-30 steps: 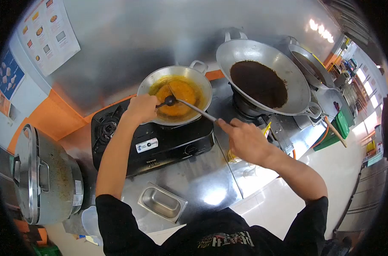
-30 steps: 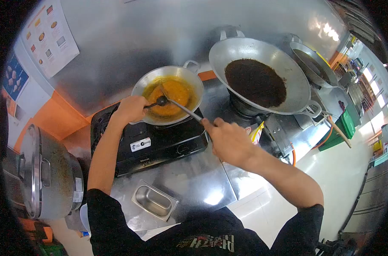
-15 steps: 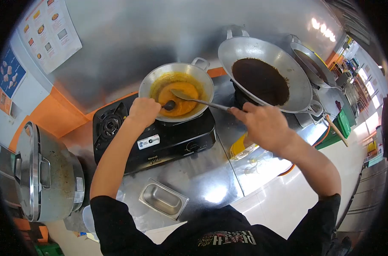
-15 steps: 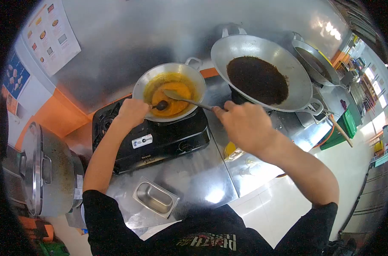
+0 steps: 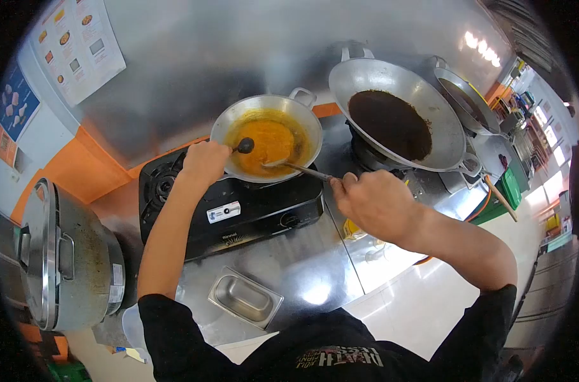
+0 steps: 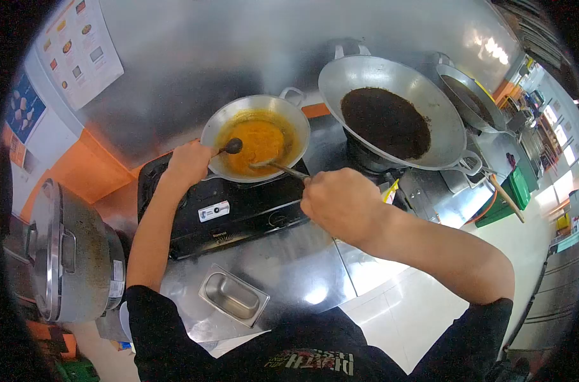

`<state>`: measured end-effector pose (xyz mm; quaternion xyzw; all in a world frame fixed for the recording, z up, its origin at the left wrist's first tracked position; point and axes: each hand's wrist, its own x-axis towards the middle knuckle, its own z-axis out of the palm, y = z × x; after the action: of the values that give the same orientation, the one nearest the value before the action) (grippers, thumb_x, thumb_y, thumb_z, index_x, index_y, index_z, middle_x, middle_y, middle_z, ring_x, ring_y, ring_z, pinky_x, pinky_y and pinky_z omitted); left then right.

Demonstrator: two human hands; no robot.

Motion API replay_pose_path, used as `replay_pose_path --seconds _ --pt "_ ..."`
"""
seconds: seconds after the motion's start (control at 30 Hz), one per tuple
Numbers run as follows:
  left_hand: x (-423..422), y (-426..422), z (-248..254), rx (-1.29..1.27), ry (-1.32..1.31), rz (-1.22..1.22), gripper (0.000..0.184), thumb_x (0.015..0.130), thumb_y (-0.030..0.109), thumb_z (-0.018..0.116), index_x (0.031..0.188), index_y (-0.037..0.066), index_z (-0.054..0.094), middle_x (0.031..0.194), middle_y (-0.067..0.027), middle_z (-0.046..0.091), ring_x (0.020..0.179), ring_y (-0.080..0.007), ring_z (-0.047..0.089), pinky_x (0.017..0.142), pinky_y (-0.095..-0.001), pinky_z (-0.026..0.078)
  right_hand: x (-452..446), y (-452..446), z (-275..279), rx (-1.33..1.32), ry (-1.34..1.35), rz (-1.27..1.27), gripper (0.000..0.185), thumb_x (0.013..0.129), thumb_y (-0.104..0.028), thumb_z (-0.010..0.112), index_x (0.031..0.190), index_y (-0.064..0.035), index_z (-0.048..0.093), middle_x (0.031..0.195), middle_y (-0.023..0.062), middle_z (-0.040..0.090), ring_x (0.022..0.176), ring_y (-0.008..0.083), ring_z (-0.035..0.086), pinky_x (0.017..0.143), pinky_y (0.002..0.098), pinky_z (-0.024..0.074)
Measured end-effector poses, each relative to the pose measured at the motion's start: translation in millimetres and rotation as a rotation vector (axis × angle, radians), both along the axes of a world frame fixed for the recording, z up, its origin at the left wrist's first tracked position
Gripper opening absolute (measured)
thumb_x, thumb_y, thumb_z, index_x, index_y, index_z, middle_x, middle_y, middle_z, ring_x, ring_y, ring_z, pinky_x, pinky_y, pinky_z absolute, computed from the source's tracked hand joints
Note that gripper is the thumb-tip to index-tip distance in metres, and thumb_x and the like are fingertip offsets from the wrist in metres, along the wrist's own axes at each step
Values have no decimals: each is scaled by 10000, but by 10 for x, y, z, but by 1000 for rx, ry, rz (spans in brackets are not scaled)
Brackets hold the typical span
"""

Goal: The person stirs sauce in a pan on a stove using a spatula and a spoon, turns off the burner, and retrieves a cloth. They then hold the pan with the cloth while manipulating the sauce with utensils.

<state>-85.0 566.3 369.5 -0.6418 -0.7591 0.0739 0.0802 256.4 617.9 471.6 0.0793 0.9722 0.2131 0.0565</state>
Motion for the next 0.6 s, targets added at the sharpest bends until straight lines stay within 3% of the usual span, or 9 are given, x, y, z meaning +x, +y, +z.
replay_pose_path --seconds 0.07,0.2,0.37,0.47,0.53,0.6 --pt "30 22 0 -18 -19 16 365 801 50 644 1133 181 718 963 -181 699 910 -354 701 777 -478 570 -42 -6 -135 53 13 11 210 893 -109 596 996 30 716 798 108 694 774 217 708 637 304 574" --pt "3 64 -88 35 1 -7 185 818 83 647 975 119 740 899 -154 715 907 -331 713 742 -457 571 -102 -14 -395 177 26 5 235 896 -120 604 1021 45 714 801 92 702 797 192 690 650 274 567" --pt "-51 56 -102 42 18 -2 152 813 76 652 942 85 731 918 -157 716 919 -335 711 749 -466 570 -74 -82 -251 195 -29 12 202 893 -123 609 990 5 730 805 82 707 825 196 698 648 283 567" --pt "-60 42 -76 0 -28 33 346 806 41 637 1118 163 724 954 -181 695 936 -371 691 806 -484 556 -35 -99 38 110 -82 31 170 897 -122 602 956 -33 735 794 75 706 808 210 709 650 307 572" --pt "-50 8 -42 1 -39 31 319 814 59 635 1105 156 724 955 -183 695 928 -371 690 805 -487 552 -23 -77 220 34 -99 32 157 902 -122 596 937 -54 734 779 71 703 787 220 714 647 323 573" --pt "-30 -34 17 29 -40 26 259 810 70 640 1047 124 728 952 -181 702 918 -365 697 791 -478 558 -7 -39 300 51 -115 83 255 885 -88 609 1109 10 681 789 90 679 702 207 698 579 307 556"
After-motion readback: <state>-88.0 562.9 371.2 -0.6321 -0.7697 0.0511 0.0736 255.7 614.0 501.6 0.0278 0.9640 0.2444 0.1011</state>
